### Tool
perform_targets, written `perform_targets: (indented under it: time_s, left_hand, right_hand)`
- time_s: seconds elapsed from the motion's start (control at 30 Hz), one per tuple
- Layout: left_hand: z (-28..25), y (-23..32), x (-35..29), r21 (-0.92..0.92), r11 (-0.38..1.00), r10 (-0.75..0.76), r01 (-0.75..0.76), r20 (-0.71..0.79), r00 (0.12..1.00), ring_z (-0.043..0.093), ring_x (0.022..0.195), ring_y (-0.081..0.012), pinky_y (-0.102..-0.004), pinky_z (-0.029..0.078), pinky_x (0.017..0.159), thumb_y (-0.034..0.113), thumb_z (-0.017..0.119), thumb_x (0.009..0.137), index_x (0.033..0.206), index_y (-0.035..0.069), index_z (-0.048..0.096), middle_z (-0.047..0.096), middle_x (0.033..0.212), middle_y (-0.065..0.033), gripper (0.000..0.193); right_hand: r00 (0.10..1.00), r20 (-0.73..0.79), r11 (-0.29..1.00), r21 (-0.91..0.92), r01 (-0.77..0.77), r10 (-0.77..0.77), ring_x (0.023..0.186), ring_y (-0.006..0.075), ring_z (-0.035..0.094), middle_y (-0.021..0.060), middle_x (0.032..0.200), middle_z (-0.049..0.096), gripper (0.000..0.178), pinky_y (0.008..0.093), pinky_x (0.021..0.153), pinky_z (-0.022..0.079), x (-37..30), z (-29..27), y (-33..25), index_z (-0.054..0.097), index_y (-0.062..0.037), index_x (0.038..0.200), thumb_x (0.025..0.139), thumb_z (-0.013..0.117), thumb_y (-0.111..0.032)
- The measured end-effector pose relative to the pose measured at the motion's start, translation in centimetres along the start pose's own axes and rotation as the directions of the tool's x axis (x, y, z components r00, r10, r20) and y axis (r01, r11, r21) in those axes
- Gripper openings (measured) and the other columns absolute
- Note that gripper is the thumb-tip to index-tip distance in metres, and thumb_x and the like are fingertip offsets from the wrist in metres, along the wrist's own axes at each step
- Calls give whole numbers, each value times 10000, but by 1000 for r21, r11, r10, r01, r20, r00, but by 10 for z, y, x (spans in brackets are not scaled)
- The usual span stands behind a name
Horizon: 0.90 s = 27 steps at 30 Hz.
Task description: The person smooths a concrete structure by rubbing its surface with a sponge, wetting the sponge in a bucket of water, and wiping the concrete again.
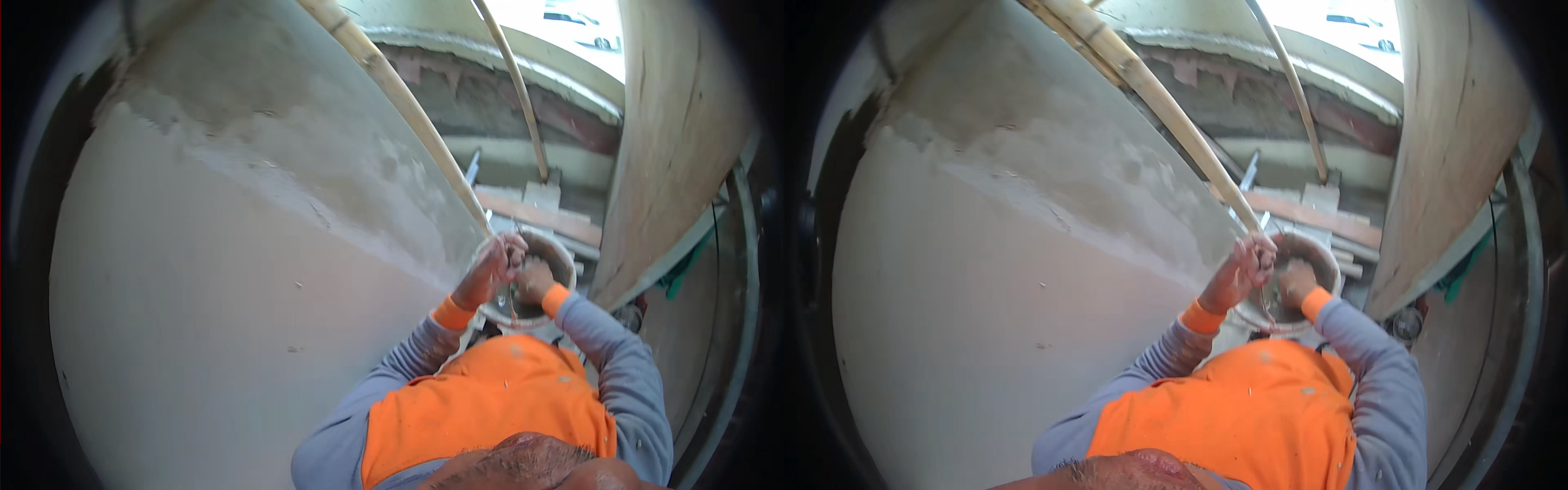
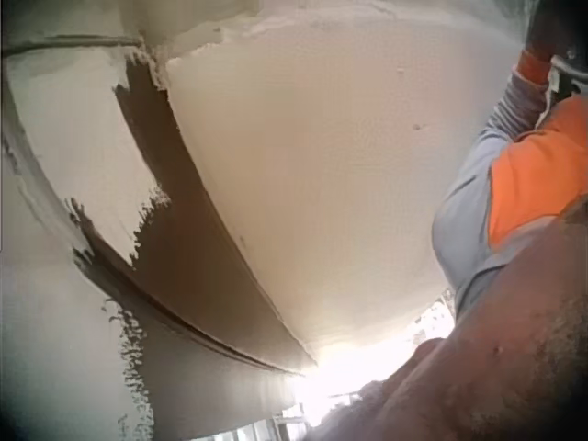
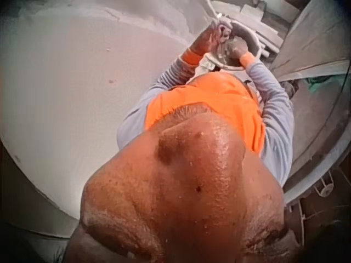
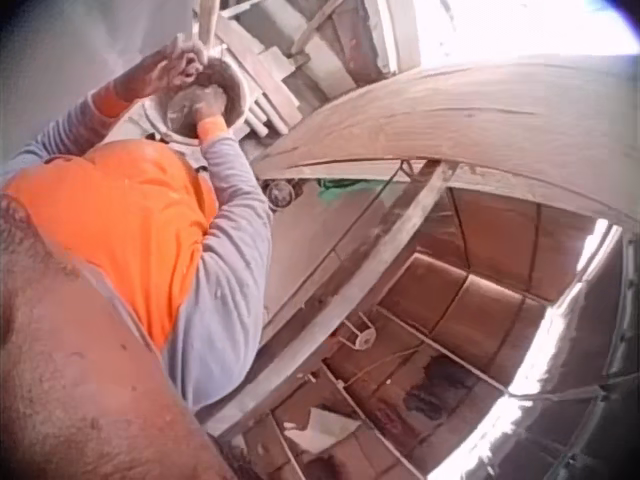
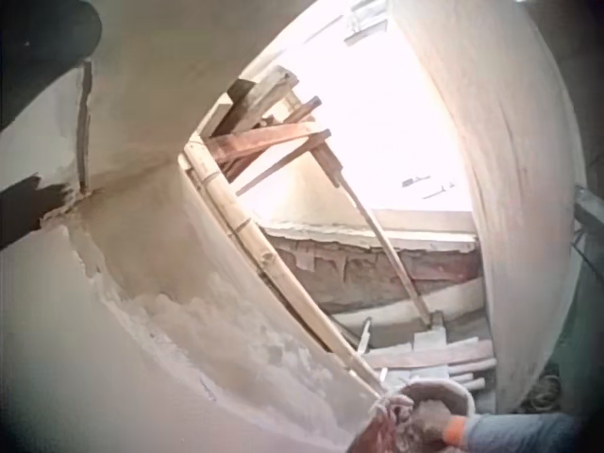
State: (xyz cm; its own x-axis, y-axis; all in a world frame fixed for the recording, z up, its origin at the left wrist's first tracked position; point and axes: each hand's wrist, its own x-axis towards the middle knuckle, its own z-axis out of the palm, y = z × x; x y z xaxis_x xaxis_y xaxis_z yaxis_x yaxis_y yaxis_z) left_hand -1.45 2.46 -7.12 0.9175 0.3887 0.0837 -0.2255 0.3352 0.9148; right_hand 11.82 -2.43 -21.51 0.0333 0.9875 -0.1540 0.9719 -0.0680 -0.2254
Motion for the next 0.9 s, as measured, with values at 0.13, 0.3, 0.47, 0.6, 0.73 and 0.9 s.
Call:
perform_targets:
  time_s: [0.13, 0.3, 0.47, 0.6, 0.73, 0.9]
  left_hand:
    - [-4, 2, 4, 67, 997, 36, -35, -14, 999, 384, 656, -50, -193, 332, 582, 655, 405, 911, 1058, 79, 497, 377, 819, 33, 601]
    - [-6, 2, 9, 13, 998, 61, -61, -57, 996, 364, 608, -58, -195, 306, 535, 641, 394, 923, 1003, 77, 483, 390, 790, 22, 577]
    - [-7, 3, 2, -10, 997, 76, -76, -2, 997, 366, 578, -55, -189, 309, 532, 642, 399, 923, 1013, 72, 483, 416, 799, 11, 584]
    - [-12, 4, 1, 25, 995, 99, -100, 4, 995, 367, 581, -56, -189, 309, 528, 638, 400, 926, 1021, 70, 482, 426, 804, 6, 582]
    - [-17, 4, 1, 1, 992, 125, -125, -5, 992, 365, 581, -58, -190, 309, 520, 629, 399, 931, 1023, 67, 482, 433, 809, -5, 575]
    - [-15, 2, 5, -41, 991, 129, -129, -13, 992, 353, 565, -54, -180, 293, 496, 631, 398, 931, 1007, 72, 486, 431, 792, -9, 571]
  right_hand:
    - [985, 169, 999, -20, -38, 40, 1141, 293, 564, 121, 1165, 631, 366, 438, 952, 446, 17, 11, 0, 718, -175, 1036, 692, 697, -300]
    - [952, 299, 989, -145, -18, 61, 1020, 267, 645, 108, 1054, 688, 354, 398, 869, 498, 14, -8, -6, 732, -152, 1002, 685, 705, -308]
    - [941, 334, 958, -282, 48, 51, 989, 270, 654, 70, 988, 703, 344, 402, 827, 507, 4, -14, -8, 737, -162, 997, 683, 701, -297]
    - [970, 233, 944, -330, 13, 68, 1000, 260, 642, 106, 1001, 683, 315, 404, 826, 494, -3, -38, -3, 741, -162, 977, 694, 684, -288]
    - [976, 157, 987, 18, -158, 154, 1082, 278, 590, 181, 1103, 635, 454, 385, 870, 463, -10, -74, 13, 649, -103, 1161, 762, 642, -322]
    - [959, 107, 117, 983, -142, 264, 1030, 254, 600, 144, 1091, 631, 445, 370, 914, 456, -14, -42, 21, 590, -58, 1162, 852, 550, -374]
